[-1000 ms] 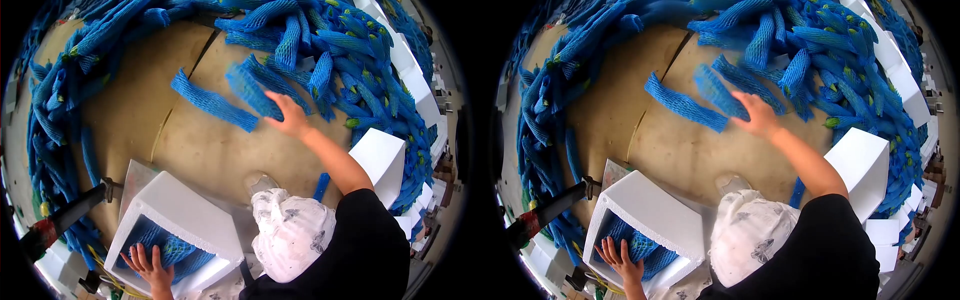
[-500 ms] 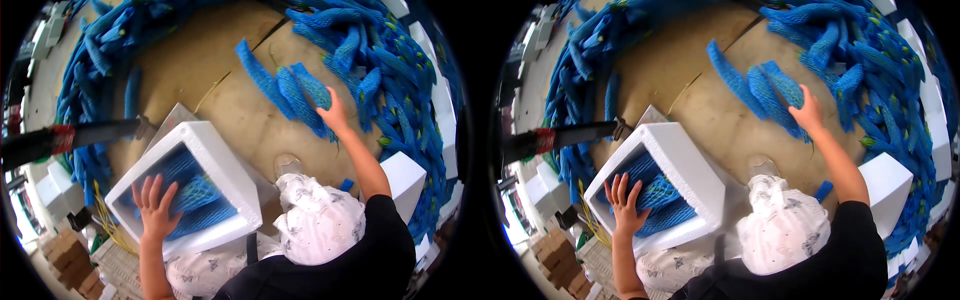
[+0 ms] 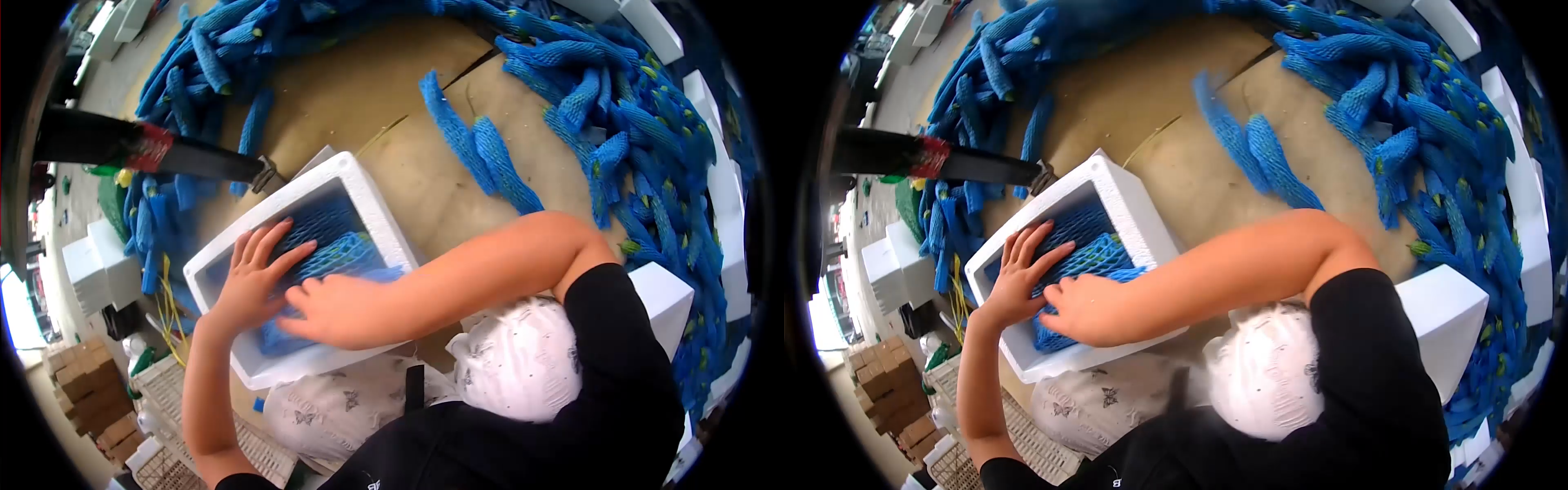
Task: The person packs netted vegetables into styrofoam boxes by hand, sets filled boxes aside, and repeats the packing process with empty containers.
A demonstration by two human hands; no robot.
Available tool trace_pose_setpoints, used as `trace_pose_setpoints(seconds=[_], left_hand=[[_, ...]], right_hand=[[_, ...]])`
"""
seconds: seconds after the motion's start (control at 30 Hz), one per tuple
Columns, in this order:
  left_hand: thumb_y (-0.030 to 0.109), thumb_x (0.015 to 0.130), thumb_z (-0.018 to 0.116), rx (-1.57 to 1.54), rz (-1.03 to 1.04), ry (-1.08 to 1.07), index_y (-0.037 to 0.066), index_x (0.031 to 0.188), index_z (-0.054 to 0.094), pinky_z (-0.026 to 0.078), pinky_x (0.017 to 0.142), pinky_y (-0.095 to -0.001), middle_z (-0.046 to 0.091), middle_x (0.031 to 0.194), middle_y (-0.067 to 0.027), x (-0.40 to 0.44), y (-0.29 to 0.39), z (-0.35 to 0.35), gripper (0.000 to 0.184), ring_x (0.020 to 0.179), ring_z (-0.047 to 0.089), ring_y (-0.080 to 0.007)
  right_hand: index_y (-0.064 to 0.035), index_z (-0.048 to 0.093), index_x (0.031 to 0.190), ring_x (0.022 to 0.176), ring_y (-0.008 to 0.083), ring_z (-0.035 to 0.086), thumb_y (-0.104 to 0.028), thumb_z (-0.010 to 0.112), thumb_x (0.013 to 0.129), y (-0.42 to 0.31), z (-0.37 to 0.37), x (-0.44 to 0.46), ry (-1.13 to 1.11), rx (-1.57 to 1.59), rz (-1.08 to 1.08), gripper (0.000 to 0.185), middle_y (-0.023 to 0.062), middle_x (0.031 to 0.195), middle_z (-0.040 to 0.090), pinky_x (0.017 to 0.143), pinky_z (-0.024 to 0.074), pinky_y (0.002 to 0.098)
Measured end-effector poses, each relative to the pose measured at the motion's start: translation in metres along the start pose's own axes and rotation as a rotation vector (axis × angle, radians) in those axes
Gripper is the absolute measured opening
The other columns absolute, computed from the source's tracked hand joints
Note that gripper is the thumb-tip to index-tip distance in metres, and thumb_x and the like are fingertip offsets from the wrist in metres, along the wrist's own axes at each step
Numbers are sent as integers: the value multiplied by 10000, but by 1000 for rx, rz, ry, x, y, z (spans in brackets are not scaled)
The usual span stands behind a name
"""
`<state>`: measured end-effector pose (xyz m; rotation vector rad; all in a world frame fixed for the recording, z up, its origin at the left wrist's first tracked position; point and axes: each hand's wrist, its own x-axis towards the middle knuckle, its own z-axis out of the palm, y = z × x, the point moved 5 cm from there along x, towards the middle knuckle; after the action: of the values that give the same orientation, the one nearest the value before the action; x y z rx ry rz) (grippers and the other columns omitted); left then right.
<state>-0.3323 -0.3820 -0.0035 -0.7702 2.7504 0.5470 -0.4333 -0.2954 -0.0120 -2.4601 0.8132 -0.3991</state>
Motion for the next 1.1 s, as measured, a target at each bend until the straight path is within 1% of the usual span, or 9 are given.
trace_pose_setpoints(seconds=[0.27,0.37,0.47,0.53,0.63,0.77,0.87,0.97,1.1], left_hand=[[245,747,701,-331,-127,158,148,1353,532,22,1156,-581,293,1533,-156,-41,29,11,637,1432,230,-360],[307,606,834,-23,6,120,264,1353,508,29,1144,-639,358,1496,-113,-44,31,57,816,1394,313,-311],[295,619,830,35,-18,100,312,1356,493,52,1137,-643,337,1510,-100,-27,31,44,811,1386,329,-296],[310,656,812,54,-8,125,329,1371,472,51,1145,-623,328,1519,-87,-31,34,47,791,1395,322,-278],[311,670,806,49,-56,124,345,1389,448,39,1159,-597,304,1533,-64,-33,31,45,804,1415,293,-257],[234,721,746,-127,-35,38,373,1428,395,6,1173,-570,236,1567,-41,-33,31,38,801,1458,189,-237],[260,781,687,-376,14,-50,244,1461,379,70,1188,-512,273,1555,-81,-38,19,13,747,1447,223,-252],[196,987,485,-1012,-268,413,70,1379,472,353,1096,-365,651,1178,-127,-94,-33,-41,412,1181,565,-217],[96,942,502,-704,-483,933,30,1300,531,435,966,-301,634,1146,-101,-175,-61,-68,365,1029,596,-162]], right_hand=[[-113,551,1190,1191,295,498,-178,663,800,40,-41,-61,639,134,-269,411,132,1271,498,1045,388,411],[-93,517,1181,1063,347,538,-49,617,766,166,-47,-154,946,-85,444,429,135,1163,535,873,479,427],[-66,119,1516,1193,368,438,-257,743,779,279,44,-212,231,-72,1233,985,180,1334,437,1008,400,427],[-94,159,1514,1113,329,490,-283,796,710,289,72,-211,335,-542,1100,1043,168,1220,508,954,432,408],[-142,259,1491,1125,380,511,-123,670,787,286,55,-210,589,51,1124,815,190,1281,524,962,430,441],[-59,338,1451,1190,363,551,-144,629,855,141,-82,-148,1043,-102,404,669,183,1424,457,984,455,398],[2,369,1428,1112,378,587,-132,667,814,30,-117,-80,639,159,-301,695,181,1396,481,873,528,388],[-42,353,1448,1262,324,474,-121,596,870,-17,-47,-27,-122,390,-215,632,150,1487,353,932,494,367],[-47,392,1426,1420,261,290,-167,505,931,-15,5,-3,-60,-151,-258,522,165,1514,318,1138,287,455]])
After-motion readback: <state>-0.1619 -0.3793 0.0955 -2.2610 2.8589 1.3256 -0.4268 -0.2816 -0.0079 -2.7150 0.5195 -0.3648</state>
